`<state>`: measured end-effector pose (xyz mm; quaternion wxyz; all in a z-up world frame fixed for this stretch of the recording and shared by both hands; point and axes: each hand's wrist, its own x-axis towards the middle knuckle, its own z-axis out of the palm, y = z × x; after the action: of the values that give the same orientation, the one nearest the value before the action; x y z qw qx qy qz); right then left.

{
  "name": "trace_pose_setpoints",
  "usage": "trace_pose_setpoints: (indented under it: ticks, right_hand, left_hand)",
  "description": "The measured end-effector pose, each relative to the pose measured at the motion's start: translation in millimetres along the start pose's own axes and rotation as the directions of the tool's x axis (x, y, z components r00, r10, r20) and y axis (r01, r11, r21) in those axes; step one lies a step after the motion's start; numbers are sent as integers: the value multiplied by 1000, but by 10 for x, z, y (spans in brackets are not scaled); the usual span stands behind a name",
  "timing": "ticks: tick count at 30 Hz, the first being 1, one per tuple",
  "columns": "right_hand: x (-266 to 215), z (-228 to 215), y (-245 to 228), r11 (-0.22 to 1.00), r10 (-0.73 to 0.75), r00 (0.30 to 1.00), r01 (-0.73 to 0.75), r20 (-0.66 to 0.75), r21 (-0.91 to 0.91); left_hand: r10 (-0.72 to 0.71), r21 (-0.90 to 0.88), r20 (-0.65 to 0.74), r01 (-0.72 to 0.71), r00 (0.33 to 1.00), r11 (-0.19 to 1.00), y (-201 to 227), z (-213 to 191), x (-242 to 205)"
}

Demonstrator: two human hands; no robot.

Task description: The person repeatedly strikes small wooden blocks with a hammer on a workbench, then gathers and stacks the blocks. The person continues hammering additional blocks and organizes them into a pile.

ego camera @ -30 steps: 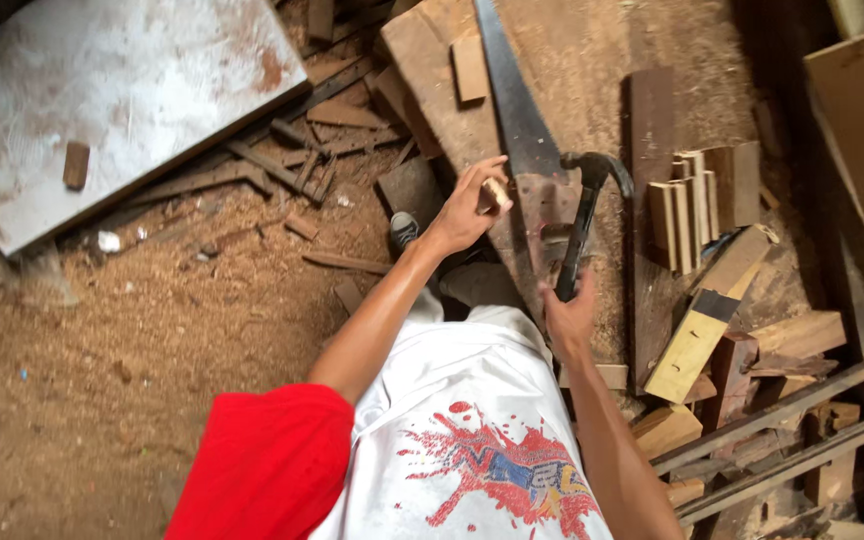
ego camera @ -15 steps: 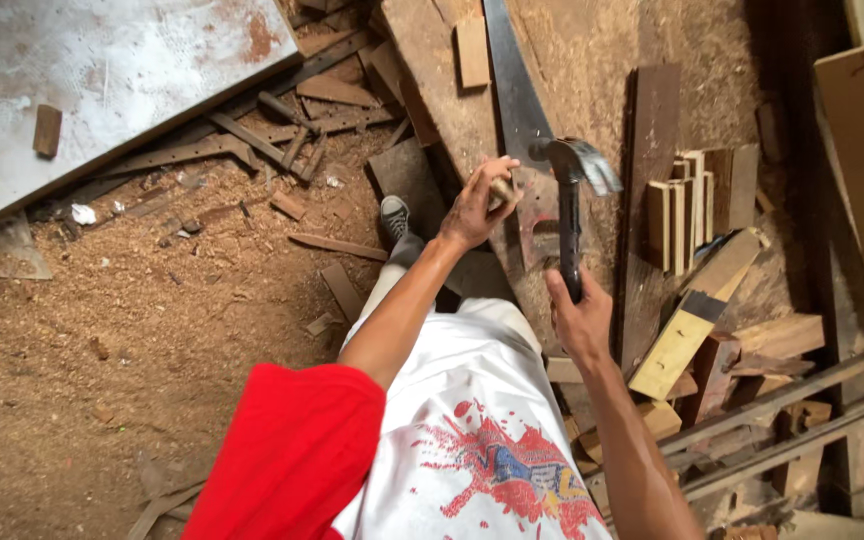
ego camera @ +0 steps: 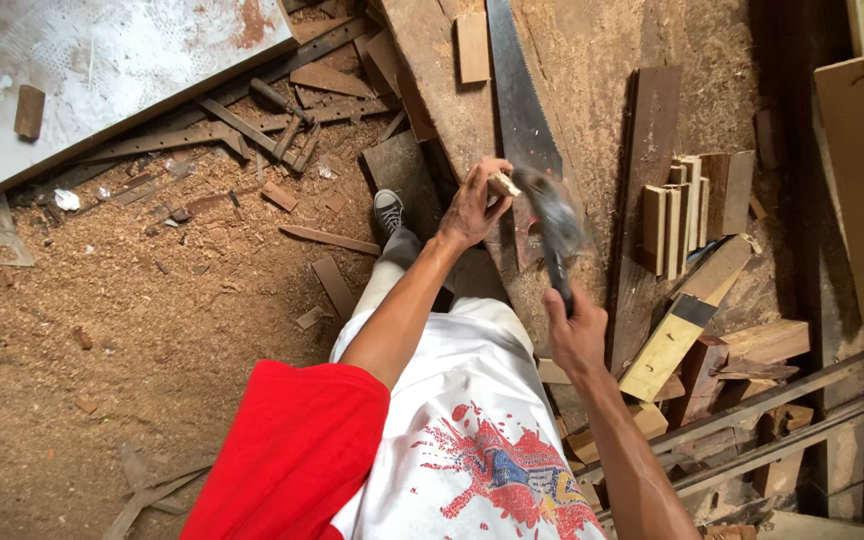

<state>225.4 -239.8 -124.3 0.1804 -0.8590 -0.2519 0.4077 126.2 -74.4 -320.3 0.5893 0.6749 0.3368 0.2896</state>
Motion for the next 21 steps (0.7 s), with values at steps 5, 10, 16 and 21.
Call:
trace_pose_setpoints:
  ticks: [5,10,16,21]
  right_hand:
    - [-27,-95,-4,987,0,998,10,-61,160]
    - [-62,-5,-105,966,-8,997,28,-78,258]
    - [-129,-133,-153,993,58,992,-46,-110,107]
    - [-100,-112,-113,996,-86,996,86,-30,-17]
  left_hand:
    - [14,82,-2,-13,1000,997,-170,101,-65]
    - [-27,131,19,25,999,991,-274,95,-115]
    - [33,177,124,-55,992,983,-324,68,-125]
    - [0,127,106,-13,994,992,-422,114,-131]
